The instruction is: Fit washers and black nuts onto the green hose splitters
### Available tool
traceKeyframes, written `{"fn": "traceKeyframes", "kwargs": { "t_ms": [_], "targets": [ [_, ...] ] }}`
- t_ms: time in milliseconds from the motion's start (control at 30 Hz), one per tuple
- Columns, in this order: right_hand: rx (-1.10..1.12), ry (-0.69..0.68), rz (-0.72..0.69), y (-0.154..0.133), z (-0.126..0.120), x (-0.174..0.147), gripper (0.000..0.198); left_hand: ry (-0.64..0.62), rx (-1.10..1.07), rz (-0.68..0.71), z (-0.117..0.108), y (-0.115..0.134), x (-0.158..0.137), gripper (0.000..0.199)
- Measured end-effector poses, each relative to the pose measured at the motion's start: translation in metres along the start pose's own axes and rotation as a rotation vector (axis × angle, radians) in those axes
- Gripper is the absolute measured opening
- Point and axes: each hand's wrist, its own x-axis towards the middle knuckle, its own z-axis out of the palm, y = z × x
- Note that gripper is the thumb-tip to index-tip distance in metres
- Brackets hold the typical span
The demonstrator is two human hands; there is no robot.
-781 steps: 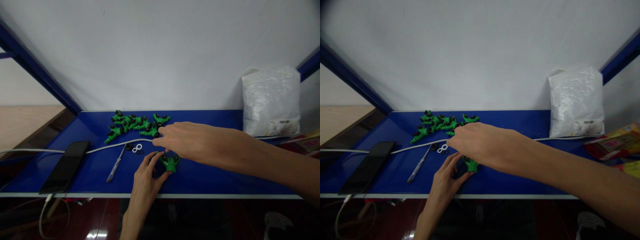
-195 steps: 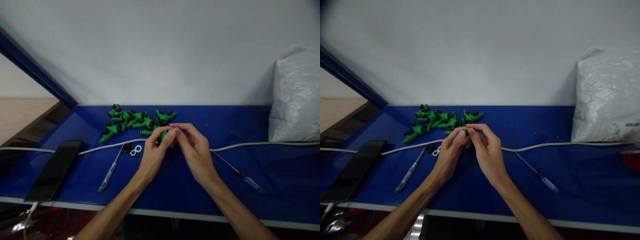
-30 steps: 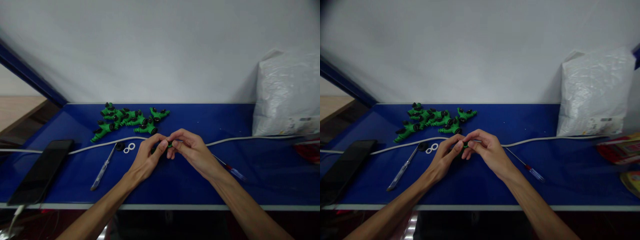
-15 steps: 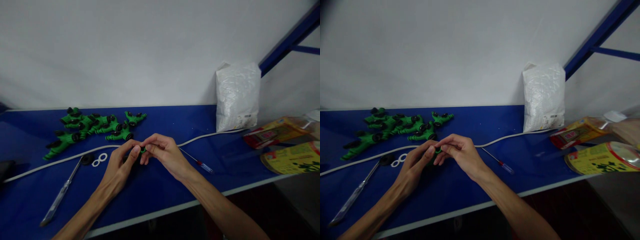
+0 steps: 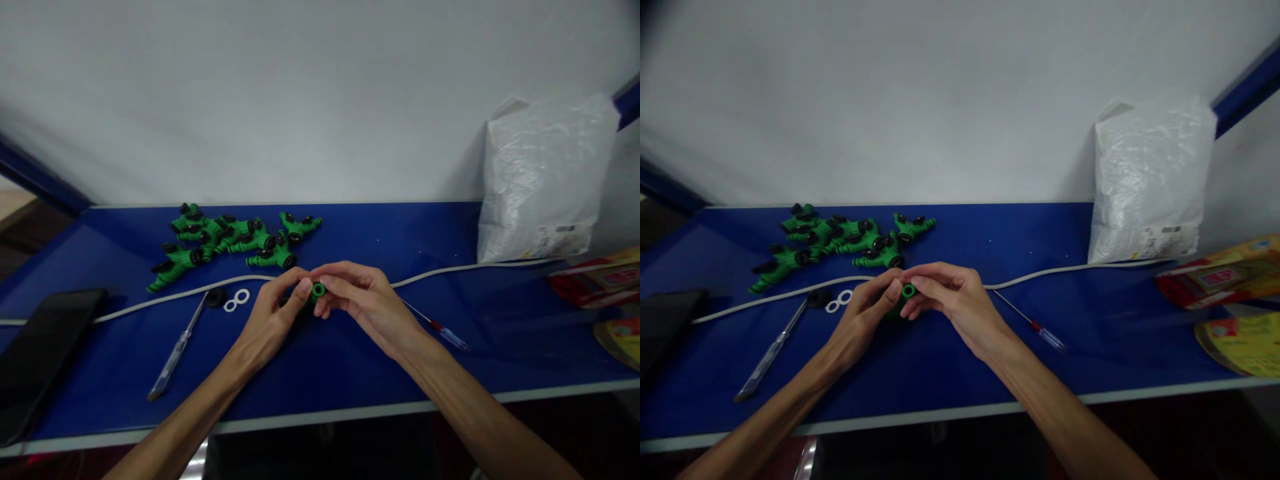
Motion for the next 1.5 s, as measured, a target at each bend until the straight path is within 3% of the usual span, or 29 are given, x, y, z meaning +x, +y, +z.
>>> {"fn": "traceKeyframes", "kwargs": {
  "t_ms": [200, 467, 733, 900, 1067, 1267, 1500],
  "targets": [
    [-0.023, 0.025, -0.022, 0.0, 0.0, -0.001, 0.016, -0.042, -0.114, -0.055, -0.002, 0.001, 0.003, 0.038],
    [-0.289, 0.165, -0.145, -0.008, -0.013, 0.001, 0.02, -0.147, -0.476, -0.293, -0.001, 0.002, 0.007, 0.039],
    [-0.472, 0.116, 0.011, -0.012, -0.017, 0.002, 0.033, -0.155, -0.588, -0.404, -0.005, -0.001, 0.006, 0.033],
    [-0.442, 0.077, -0.054, -0.01, -0.02, 0.002, 0.027, -0.112, -0.636, -0.452, -0.005, 0.001, 0.007, 0.049],
    [-0.292, 0.116, -0.136, -0.013, -0.02, 0.002, 0.017, -0.02, -0.576, -0.31, -0.009, 0.006, 0.01, 0.064],
    [-0.088, 0.174, -0.193, -0.013, -0.023, 0.007, 0.013, 0.054, -0.494, -0.04, -0.013, 0.007, 0.006, 0.05],
    [-0.051, 0.195, -0.17, -0.011, -0.02, 0.009, 0.021, 0.027, -0.48, -0.029, -0.013, 0.006, 0.006, 0.049]
  ]
}}
